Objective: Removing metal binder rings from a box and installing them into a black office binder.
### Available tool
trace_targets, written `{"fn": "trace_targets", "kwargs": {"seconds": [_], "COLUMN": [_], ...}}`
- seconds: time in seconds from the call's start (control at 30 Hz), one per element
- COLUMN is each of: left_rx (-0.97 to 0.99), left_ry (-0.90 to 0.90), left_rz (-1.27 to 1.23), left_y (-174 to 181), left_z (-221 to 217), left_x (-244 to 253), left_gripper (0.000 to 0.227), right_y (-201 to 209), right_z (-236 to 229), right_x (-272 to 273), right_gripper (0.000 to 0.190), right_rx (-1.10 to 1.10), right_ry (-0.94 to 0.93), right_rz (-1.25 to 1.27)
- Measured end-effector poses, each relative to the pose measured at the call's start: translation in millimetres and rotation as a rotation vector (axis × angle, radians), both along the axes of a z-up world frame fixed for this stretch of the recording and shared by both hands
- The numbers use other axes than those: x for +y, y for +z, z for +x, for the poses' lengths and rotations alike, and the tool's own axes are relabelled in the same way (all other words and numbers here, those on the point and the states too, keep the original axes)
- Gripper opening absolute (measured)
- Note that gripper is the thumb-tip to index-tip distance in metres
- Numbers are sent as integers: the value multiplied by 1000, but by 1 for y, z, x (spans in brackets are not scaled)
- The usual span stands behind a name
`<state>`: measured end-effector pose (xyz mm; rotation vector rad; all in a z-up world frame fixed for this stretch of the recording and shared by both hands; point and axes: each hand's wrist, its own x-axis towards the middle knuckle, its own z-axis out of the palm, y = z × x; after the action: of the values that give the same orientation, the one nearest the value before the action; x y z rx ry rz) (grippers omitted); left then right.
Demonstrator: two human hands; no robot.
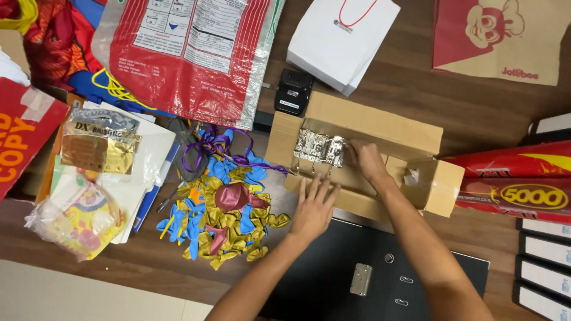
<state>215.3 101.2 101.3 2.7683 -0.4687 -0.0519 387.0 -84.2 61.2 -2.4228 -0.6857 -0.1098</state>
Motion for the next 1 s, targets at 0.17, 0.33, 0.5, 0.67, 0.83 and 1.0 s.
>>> {"fn": "trace_targets", "kwargs": {"seconds": [0.17, 0.33, 0.5, 0.67, 0.83, 1.0], "left_rx": [-1, -17, -17, -6, 70, 397], "left_ry": [0, -4, -7, -8, 39, 200], "left_rz": [-106, -146, -162, -215, -358, -491], "left_y": [-5, -3, -3, 4, 8, -38], "left_z": [-3, -3, -2, -5, -72, -171], "left_x": [5, 7, 8, 10, 32, 61], "left_gripper": [57, 58, 58, 62, 56, 52], "right_y": [-20, -35, -41, -49, 50, 78], "right_z": [6, 16, 16, 6, -74, -235], "right_x": [8, 5, 8, 6, -5, -90], "right_gripper": [9, 10, 13, 16, 31, 29], "right_rx": [198, 176, 119, 113, 134, 111], "right_ry": [-120, -103, -106, -220, -350, -770], "right_rz": [-48, -50, -17, -88, 131, 366]}}
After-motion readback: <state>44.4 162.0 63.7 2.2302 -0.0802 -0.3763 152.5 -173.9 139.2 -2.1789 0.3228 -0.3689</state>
